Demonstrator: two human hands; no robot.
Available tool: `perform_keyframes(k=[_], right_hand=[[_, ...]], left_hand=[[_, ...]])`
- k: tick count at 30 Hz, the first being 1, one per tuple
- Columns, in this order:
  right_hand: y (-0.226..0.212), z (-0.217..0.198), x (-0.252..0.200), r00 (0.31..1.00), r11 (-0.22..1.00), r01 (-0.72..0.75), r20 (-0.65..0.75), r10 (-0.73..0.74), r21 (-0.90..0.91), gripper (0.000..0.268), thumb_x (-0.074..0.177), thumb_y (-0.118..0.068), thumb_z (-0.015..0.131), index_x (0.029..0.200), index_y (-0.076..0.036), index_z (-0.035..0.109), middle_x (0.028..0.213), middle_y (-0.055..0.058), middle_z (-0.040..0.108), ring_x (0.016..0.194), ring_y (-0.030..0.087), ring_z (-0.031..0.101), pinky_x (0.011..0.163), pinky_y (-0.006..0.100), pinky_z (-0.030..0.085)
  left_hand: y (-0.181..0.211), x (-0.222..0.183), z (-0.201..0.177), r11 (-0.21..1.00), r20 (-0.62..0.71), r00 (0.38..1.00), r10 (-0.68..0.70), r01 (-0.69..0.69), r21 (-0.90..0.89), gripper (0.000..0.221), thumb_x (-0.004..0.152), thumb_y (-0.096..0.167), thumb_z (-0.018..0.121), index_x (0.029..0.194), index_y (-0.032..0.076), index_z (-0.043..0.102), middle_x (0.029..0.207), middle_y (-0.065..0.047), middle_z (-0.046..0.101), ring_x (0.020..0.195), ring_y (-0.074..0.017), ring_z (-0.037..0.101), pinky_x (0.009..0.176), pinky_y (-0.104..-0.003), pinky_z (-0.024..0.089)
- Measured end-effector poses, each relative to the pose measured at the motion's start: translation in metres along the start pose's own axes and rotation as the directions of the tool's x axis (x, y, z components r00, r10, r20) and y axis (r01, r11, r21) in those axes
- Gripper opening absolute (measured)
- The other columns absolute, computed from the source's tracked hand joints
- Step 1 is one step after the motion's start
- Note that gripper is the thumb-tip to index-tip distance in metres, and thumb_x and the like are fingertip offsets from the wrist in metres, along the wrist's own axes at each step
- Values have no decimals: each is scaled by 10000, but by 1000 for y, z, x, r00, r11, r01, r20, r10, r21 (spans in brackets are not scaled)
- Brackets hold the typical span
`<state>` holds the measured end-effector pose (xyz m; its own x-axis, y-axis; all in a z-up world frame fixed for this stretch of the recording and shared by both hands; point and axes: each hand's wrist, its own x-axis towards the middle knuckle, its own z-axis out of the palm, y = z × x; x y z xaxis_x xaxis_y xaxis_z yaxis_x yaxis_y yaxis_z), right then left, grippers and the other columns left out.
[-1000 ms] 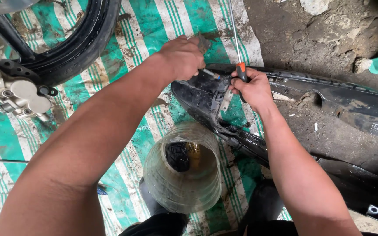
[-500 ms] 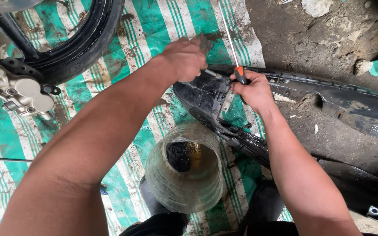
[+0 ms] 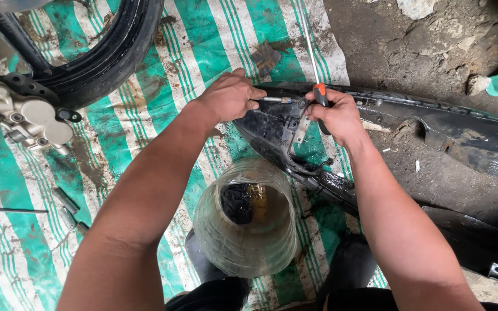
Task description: Repairing a motorcycle fairing using a screwdriver to pry parts apart
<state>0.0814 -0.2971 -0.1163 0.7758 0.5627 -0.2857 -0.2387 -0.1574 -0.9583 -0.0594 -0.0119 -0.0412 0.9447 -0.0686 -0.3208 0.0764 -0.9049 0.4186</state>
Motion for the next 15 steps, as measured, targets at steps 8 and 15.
perform_keyframes(k=[8,15], right_hand=[[-19,-1,-16,999,998,-47,21,46,48,404,846,100,776,1245,31,787,1088,180,776,888,266,832,744,351,773],[-36,5,-23,991,998,-38,-128,32,-49,326,863,12,767,1176,-61,824,933,140,782,726,230,835,561,335,754]], left_hand=[[38,-43,20,965,-86,979,-185,198,173,272,1083,422,696,1312,357,827,1031,-78,756,1233,-337,601,1093,-561,534],[61,-47,49,937,79,936,-344,347,-34,486,1127,383,540,1583,261,655,1327,-179,745,1369,-398,625,1177,-590,524]])
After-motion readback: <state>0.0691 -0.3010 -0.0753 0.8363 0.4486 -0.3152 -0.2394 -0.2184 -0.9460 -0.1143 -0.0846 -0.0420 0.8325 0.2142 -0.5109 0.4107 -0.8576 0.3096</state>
